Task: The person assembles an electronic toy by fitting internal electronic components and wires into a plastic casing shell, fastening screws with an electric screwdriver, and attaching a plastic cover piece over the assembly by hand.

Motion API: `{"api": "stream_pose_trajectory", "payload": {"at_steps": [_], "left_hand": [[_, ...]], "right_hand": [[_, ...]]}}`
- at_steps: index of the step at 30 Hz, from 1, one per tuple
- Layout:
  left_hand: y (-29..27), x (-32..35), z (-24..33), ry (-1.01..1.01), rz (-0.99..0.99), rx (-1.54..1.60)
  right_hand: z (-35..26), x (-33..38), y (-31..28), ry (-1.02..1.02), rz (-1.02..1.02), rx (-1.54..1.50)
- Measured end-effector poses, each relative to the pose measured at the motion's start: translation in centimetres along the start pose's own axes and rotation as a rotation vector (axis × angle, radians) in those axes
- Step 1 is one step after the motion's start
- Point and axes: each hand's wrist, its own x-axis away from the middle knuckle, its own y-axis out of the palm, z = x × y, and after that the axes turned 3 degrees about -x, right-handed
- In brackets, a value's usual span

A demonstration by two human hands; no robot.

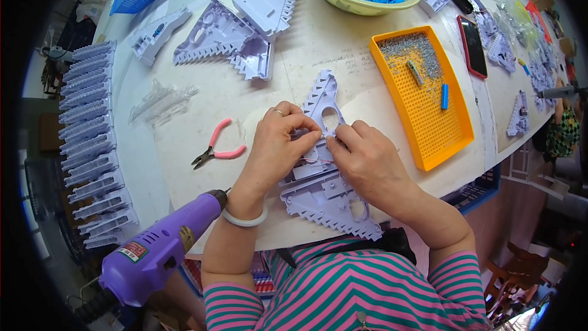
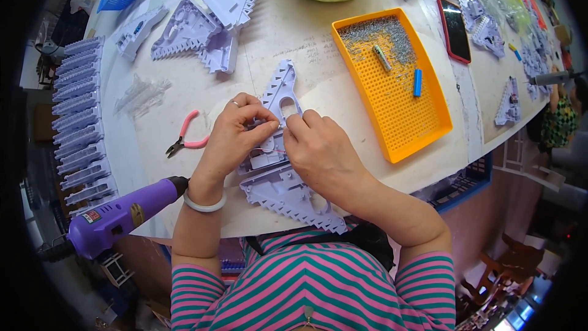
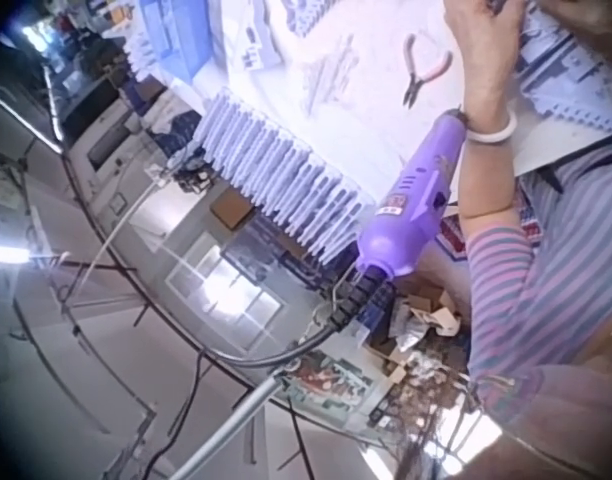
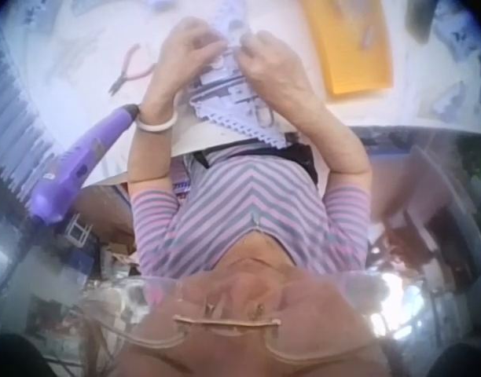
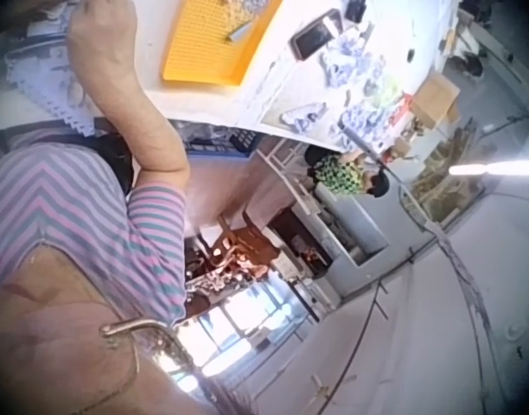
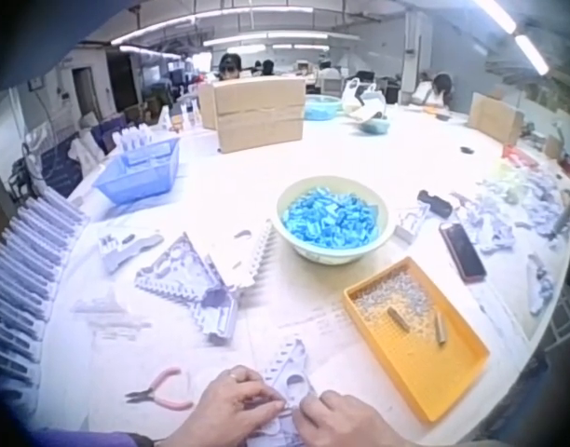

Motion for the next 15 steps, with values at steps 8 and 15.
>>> {"api": "stream_pose_trajectory", "payload": {"at_steps": [8, 15], "left_hand": [[0.4, 0.16, -0.17, 0.05, 0.04, -0.054], [0.46, 0.05, -0.41, 0.039, 0.032, -0.016]], "right_hand": [[0.22, -0.04, 0.24, -0.028, -0.005, 0.028], [0.27, -0.04, 0.4, -0.033, 0.0, 0.027]]}}
